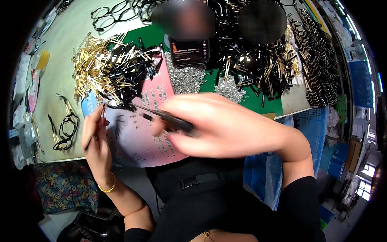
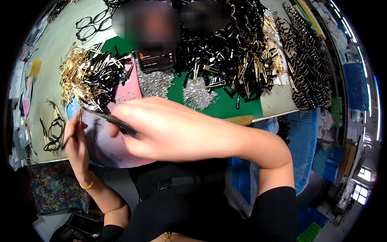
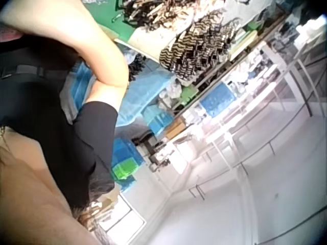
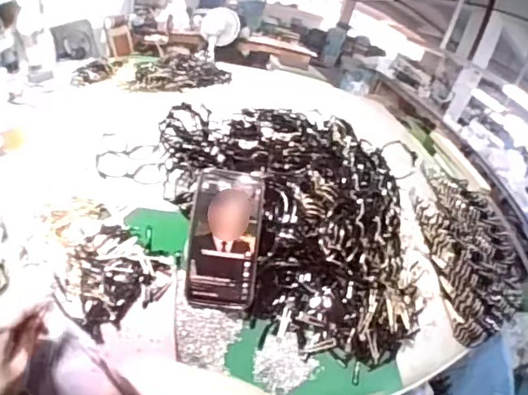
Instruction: The person assembles eyeglasses by attaching temple arms to the frame using a screwdriver. They repeatedly pick up temple arms, align them with the frame, and tighten screws to secure them. The process is repeated for multiple pairs of glasses on a cluttered workbench.
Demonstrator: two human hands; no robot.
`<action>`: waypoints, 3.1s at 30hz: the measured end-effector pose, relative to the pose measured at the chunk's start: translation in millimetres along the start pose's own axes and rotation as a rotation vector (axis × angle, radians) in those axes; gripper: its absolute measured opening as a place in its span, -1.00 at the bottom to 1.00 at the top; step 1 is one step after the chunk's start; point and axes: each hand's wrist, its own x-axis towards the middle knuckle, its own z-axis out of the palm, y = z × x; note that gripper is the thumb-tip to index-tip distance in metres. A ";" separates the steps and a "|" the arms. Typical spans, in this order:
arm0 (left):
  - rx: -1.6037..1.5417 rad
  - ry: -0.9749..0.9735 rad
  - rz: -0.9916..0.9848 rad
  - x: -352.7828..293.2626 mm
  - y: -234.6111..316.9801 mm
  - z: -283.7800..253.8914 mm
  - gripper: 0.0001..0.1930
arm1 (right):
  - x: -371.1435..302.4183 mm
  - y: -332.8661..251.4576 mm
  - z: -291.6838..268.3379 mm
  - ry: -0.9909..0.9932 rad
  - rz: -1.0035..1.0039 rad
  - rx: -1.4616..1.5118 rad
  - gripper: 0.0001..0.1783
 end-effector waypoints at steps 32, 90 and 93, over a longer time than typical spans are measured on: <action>-0.899 -0.544 -0.084 -40.3 115.7 116.4 -0.65 | -92.2 32.6 4.7 0.389 0.600 0.544 -0.85; -0.071 -0.087 0.255 -41.4 100.4 135.2 -0.63 | -74.8 16.7 -14.4 -0.012 0.836 0.776 -0.46; -0.037 -0.122 0.300 -40.6 97.6 132.8 -0.64 | -80.7 21.0 -11.1 0.001 0.826 0.863 -0.48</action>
